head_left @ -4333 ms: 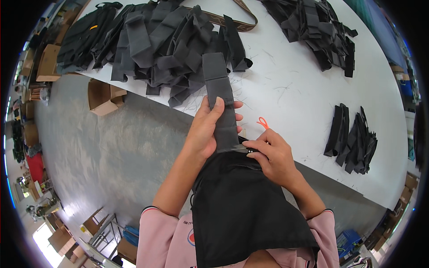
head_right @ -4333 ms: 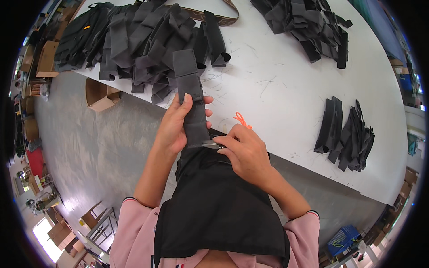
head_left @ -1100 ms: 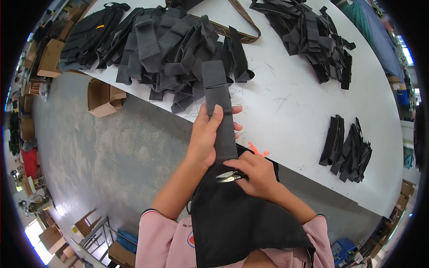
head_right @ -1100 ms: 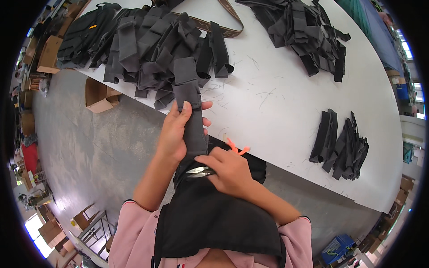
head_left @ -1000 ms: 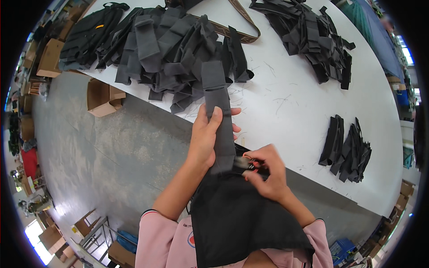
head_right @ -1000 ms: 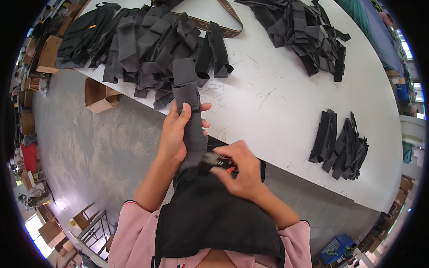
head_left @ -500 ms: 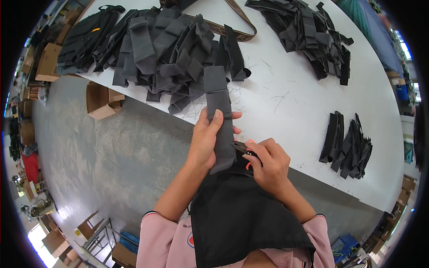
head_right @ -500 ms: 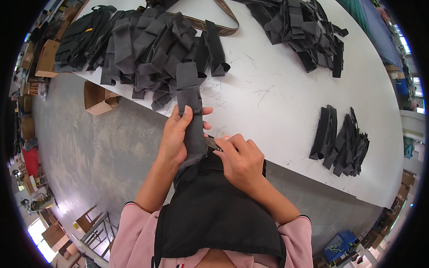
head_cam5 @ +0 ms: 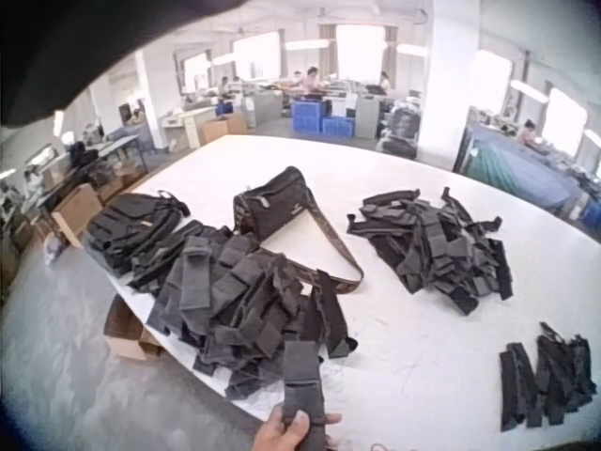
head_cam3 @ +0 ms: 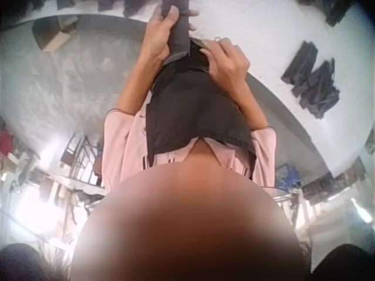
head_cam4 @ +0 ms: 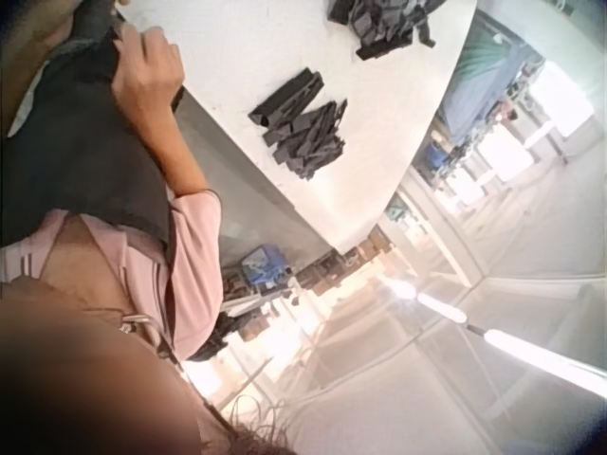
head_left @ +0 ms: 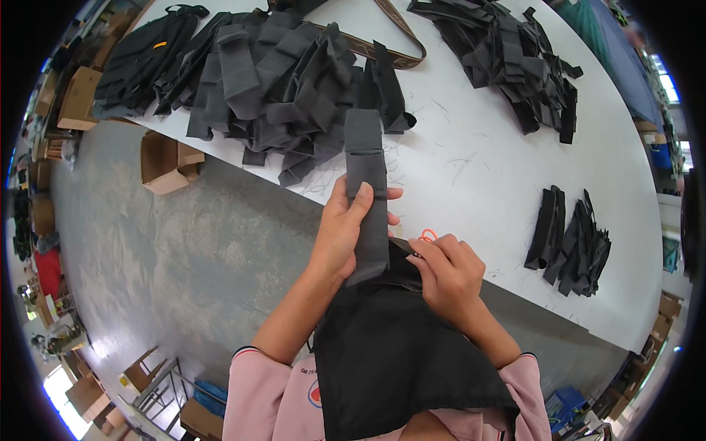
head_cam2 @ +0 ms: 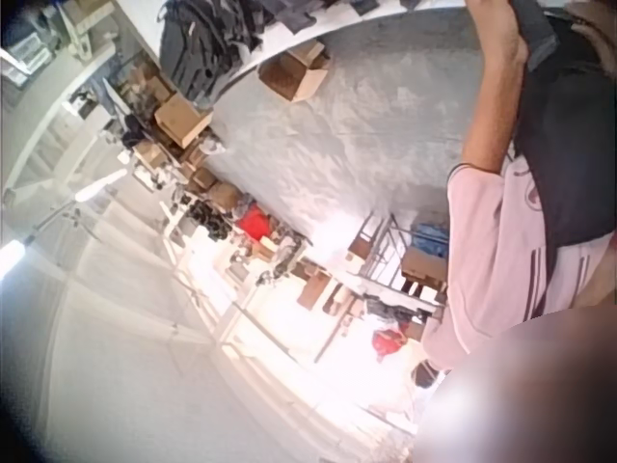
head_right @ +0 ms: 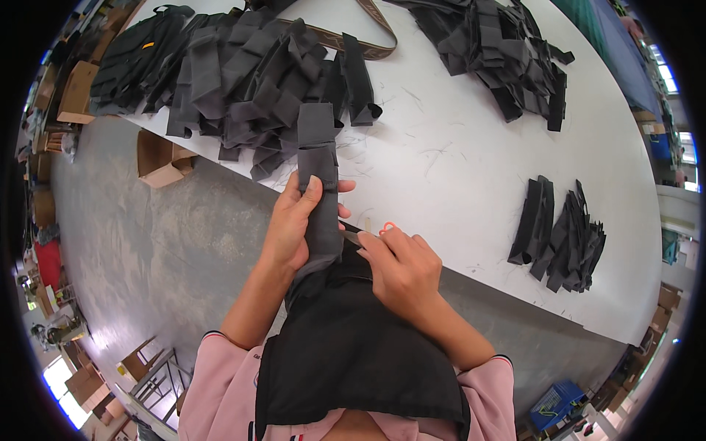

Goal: Trimming loose threads and inspecting fabric components on a factory assembly table.

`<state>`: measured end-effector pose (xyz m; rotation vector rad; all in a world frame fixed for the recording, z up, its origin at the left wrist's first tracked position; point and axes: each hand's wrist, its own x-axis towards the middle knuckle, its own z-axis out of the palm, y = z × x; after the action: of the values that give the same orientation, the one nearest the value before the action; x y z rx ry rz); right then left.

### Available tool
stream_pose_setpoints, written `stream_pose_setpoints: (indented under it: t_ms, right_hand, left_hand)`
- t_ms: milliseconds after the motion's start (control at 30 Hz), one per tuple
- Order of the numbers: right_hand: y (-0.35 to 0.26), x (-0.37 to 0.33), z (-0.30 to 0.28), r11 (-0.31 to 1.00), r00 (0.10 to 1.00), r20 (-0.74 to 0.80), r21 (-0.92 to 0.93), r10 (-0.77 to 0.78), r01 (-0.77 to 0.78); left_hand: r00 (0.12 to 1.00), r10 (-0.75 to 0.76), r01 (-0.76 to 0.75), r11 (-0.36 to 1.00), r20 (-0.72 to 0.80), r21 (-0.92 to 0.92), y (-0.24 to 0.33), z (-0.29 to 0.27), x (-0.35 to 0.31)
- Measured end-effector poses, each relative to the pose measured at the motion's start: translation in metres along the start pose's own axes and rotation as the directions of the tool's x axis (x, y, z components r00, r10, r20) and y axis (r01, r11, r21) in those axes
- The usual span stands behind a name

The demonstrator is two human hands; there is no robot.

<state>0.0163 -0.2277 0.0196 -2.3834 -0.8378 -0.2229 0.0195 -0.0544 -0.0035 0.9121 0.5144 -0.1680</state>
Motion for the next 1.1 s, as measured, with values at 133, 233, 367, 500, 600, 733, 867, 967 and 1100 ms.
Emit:
stream_pose_setpoints:
  t_ms: [133,233,367,500,600,733,867,967,1100]
  right_hand:
    - [-0.001,0.0,-0.003,0.999,1.0,-0.009,0.028,-0.023,0.023]
    - [-0.002,0.004,-0.002,0.998,0.998,0.042,0.033,-0.051,0.049]
    - [-0.003,0.002,-0.002,0.998,0.998,0.044,0.055,-0.034,0.031]
    - [-0.012,0.013,-0.003,0.985,0.985,0.156,0.143,0.074,-0.097]
    - [-0.012,0.012,0.004,0.991,0.984,0.178,0.13,0.017,-0.041]
    - [-0.012,0.013,0.009,0.995,0.986,0.161,0.101,-0.037,0.021]
    - [-0.014,0.011,0.009,0.996,0.987,0.144,0.073,-0.068,0.058]
    - [-0.009,0.006,0.011,0.978,0.992,0.122,0.207,0.013,-0.039]
    - [0.008,0.001,0.017,0.702,0.924,0.227,0.602,0.308,-0.382]
  left_hand:
    - [1.0,-0.007,0.006,1.0,0.021,0.014,0.002,0.0,-0.001]
    - [1.0,0.0,0.0,1.0,0.023,0.026,0.002,-0.002,-0.002]
    - [0.999,-0.03,0.03,1.0,0.013,-0.01,0.002,-0.002,-0.002]
    - [0.999,-0.035,0.037,0.998,0.032,-0.055,0.001,-0.001,-0.005]
    - [0.997,-0.054,0.058,0.995,0.048,-0.08,0.001,0.0,-0.006]
    - [0.996,-0.043,0.049,0.995,0.072,-0.086,-0.002,-0.004,-0.005]
    - [0.996,-0.052,0.056,0.996,0.065,-0.063,0.002,-0.004,-0.008]
    - [0.994,-0.072,0.079,0.993,0.081,-0.091,-0.001,-0.004,-0.007]
    - [0.97,-0.2,0.222,0.96,0.137,-0.171,-0.01,-0.018,0.003]
